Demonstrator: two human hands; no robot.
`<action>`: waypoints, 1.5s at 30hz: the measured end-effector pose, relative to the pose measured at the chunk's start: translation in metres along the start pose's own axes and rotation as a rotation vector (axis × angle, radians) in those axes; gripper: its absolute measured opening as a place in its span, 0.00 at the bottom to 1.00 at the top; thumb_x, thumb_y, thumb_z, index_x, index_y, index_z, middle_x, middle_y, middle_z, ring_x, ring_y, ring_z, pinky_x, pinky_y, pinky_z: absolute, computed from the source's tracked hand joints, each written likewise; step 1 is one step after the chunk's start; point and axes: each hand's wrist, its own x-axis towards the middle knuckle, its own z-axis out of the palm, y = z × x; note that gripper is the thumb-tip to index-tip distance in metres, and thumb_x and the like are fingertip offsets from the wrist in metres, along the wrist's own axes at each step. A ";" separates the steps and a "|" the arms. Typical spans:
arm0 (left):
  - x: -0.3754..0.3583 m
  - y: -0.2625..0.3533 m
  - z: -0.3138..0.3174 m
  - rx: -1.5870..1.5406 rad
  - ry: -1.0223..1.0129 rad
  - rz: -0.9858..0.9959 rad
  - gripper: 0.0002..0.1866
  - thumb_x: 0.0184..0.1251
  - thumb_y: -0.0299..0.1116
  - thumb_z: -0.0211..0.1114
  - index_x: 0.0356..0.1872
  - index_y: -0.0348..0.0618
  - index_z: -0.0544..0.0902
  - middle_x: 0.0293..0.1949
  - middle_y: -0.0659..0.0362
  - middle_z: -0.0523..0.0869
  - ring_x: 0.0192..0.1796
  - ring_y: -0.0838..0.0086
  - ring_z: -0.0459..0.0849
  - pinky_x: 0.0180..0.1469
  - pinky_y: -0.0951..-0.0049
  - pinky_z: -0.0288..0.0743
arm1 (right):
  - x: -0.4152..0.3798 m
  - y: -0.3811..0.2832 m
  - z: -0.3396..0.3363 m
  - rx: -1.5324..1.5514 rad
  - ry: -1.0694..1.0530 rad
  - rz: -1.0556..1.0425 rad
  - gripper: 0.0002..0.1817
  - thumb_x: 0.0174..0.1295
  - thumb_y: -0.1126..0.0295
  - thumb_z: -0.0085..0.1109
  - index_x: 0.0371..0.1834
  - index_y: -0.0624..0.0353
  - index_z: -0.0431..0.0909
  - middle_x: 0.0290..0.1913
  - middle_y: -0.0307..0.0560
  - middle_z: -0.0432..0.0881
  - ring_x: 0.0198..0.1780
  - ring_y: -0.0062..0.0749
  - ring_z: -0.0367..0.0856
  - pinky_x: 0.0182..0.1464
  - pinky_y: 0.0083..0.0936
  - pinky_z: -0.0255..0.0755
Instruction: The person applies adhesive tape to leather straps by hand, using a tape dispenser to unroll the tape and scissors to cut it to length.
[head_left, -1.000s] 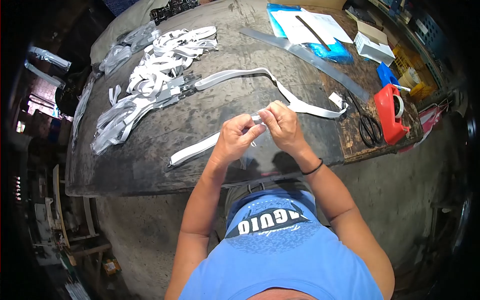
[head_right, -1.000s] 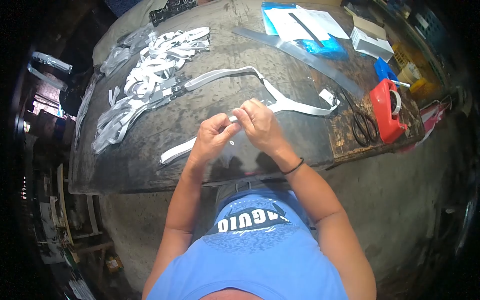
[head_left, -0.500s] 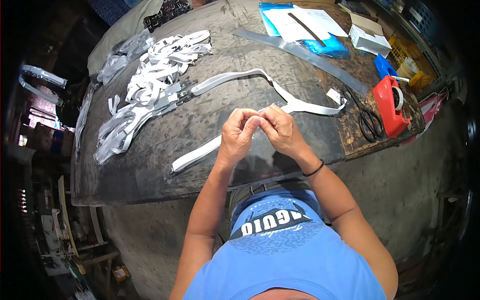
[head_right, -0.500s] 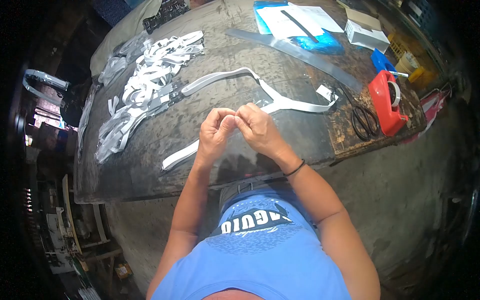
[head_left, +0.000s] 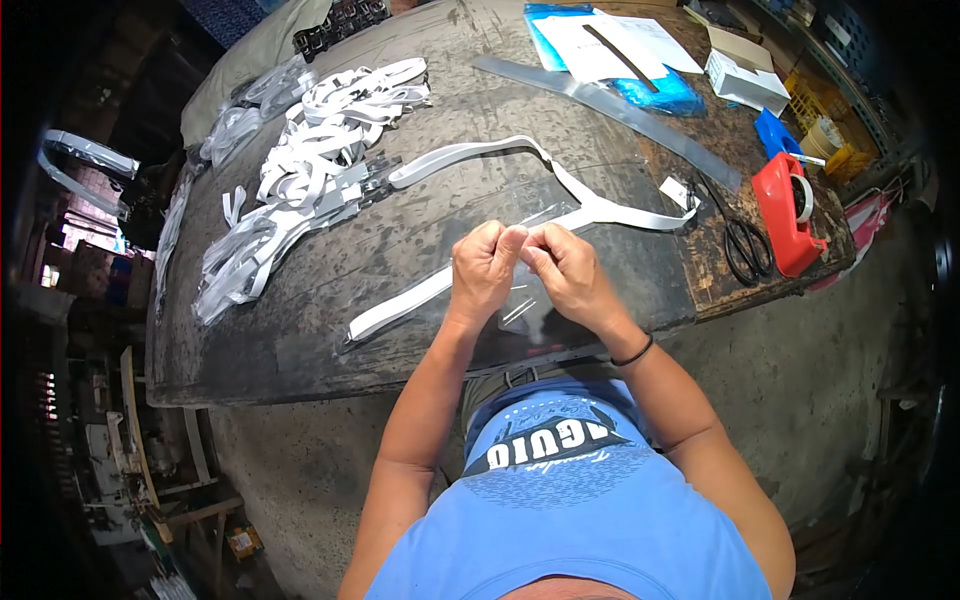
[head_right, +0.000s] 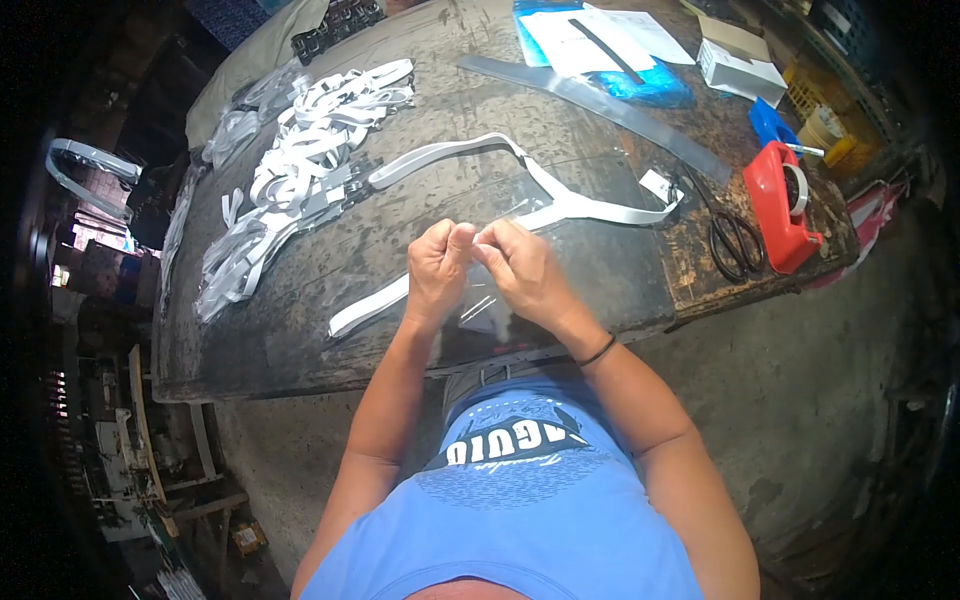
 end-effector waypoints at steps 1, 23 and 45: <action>-0.001 0.000 0.003 -0.111 0.033 -0.002 0.17 0.71 0.38 0.63 0.26 0.37 0.75 0.23 0.58 0.78 0.27 0.75 0.75 0.31 0.73 0.70 | 0.001 0.000 0.000 0.000 0.002 -0.003 0.08 0.67 0.70 0.56 0.36 0.65 0.76 0.33 0.52 0.80 0.35 0.39 0.81 0.39 0.29 0.73; -0.012 -0.001 0.019 -0.419 -0.073 -0.118 0.11 0.73 0.37 0.61 0.34 0.39 0.76 0.28 0.63 0.81 0.30 0.83 0.77 0.35 0.78 0.74 | 0.012 0.034 -0.002 0.031 0.037 0.138 0.14 0.70 0.63 0.54 0.31 0.62 0.74 0.24 0.42 0.73 0.26 0.23 0.74 0.30 0.26 0.69; -0.024 0.003 0.035 -0.672 -0.031 -0.301 0.11 0.76 0.41 0.57 0.40 0.43 0.76 0.28 0.67 0.77 0.27 0.86 0.73 0.28 0.84 0.66 | 0.008 0.028 -0.003 -0.050 0.191 0.048 0.17 0.69 0.62 0.56 0.25 0.63 0.74 0.24 0.51 0.74 0.25 0.32 0.72 0.30 0.31 0.66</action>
